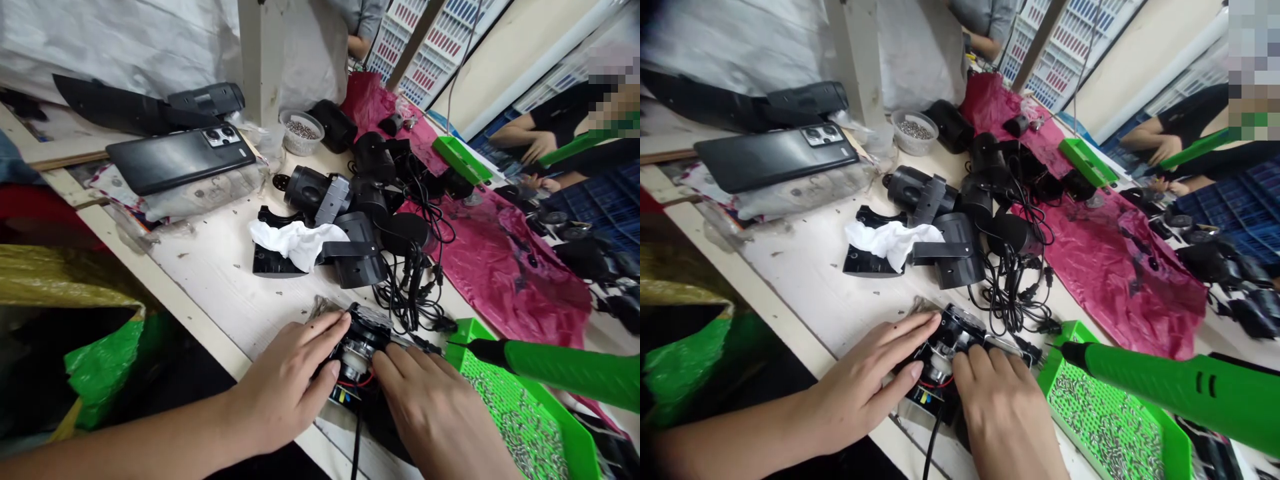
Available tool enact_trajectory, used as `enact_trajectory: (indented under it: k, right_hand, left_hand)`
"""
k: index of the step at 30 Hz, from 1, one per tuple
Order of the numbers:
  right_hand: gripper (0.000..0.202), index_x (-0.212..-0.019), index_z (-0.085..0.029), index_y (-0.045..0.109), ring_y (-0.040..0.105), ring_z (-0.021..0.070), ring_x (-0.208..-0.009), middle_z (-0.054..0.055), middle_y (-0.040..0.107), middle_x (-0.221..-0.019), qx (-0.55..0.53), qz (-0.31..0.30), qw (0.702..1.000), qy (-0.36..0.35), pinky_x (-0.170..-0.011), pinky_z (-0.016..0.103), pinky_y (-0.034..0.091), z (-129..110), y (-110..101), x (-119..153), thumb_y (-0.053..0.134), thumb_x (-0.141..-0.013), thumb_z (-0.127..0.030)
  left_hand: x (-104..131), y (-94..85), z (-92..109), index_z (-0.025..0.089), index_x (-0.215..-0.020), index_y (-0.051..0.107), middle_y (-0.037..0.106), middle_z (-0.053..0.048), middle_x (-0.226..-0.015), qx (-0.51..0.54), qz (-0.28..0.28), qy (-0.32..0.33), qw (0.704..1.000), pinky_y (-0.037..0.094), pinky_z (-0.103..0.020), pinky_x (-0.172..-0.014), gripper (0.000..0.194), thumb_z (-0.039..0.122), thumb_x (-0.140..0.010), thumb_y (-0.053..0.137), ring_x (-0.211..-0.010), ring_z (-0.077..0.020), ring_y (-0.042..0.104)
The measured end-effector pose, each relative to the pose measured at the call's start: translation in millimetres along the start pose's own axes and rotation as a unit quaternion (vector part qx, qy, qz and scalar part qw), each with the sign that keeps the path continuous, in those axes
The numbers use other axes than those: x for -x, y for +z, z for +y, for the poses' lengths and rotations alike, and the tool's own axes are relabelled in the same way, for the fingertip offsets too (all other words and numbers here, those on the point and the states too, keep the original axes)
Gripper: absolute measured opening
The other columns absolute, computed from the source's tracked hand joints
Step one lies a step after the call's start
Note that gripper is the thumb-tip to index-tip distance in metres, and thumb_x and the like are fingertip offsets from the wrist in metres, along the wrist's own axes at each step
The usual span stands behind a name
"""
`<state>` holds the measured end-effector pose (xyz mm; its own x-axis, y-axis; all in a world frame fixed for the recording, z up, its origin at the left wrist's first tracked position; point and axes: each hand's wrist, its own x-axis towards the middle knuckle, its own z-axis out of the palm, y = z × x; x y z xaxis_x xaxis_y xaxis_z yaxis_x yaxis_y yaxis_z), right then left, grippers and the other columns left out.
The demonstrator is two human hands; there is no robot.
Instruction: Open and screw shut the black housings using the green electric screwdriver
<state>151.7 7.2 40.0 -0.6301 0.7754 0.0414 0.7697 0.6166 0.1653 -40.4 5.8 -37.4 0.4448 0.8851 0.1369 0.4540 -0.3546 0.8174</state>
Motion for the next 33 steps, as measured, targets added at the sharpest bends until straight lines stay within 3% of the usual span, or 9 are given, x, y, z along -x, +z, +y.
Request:
enact_trajectory:
  k: [13,21,25,30,33]
  right_hand:
    - [0.018,-0.074,-0.022,0.053,0.057,0.0199,-0.057,0.001,0.058,-0.065,0.043,-0.034,0.997,0.046,-0.056,0.032,0.033,-4,2,0,0.053,-0.072,-0.004]
    - [0.017,-0.076,-0.022,0.051,0.056,0.0193,-0.057,0.000,0.055,-0.066,0.015,-0.011,0.998,0.056,-0.057,0.031,0.035,-6,6,9,0.045,-0.086,-0.008]
    - [0.020,-0.076,-0.022,0.052,0.056,0.0180,-0.057,0.000,0.055,-0.067,0.023,0.000,0.998,0.055,-0.058,0.030,0.035,-5,8,10,0.042,-0.089,-0.009]
    - [0.022,-0.074,-0.021,0.053,0.055,0.0174,-0.057,0.000,0.055,-0.065,0.023,0.021,0.999,0.034,-0.058,0.030,0.034,-3,7,10,0.041,-0.089,-0.009]
    - [0.021,-0.073,-0.022,0.051,0.055,0.0172,-0.057,0.000,0.055,-0.065,0.006,0.015,0.999,0.029,-0.058,0.030,0.035,-1,7,11,0.043,-0.088,-0.009]
  left_hand:
    - [-4,-5.3,6,0.020,-0.146,0.034,0.046,-0.010,-0.146,-0.023,-0.018,0.000,1.000,0.048,-0.051,-0.101,0.051,0.030,-0.096,0.039,-0.126,-0.0290,0.051]
    - [-3,2.9,1,0.024,-0.148,0.030,0.047,-0.008,-0.146,-0.022,0.013,0.026,0.999,0.046,-0.049,-0.103,0.051,0.026,-0.097,0.035,-0.126,-0.0263,0.050]
    - [-3,2.0,3,0.022,-0.151,0.020,0.041,-0.012,-0.150,-0.041,-0.007,0.034,0.999,0.041,-0.050,-0.106,0.053,0.028,-0.099,0.030,-0.133,-0.0262,0.043]
    - [-3,2.7,6,0.021,-0.153,0.000,0.030,-0.019,-0.155,-0.084,-0.055,0.048,0.994,0.035,-0.058,-0.106,0.083,0.057,-0.092,0.043,-0.140,-0.0357,0.031]
    - [-2,4.3,5,0.024,-0.153,-0.003,0.032,-0.016,-0.154,-0.091,-0.047,0.052,0.993,0.035,-0.055,-0.107,0.078,0.050,-0.094,0.041,-0.139,-0.0328,0.033]
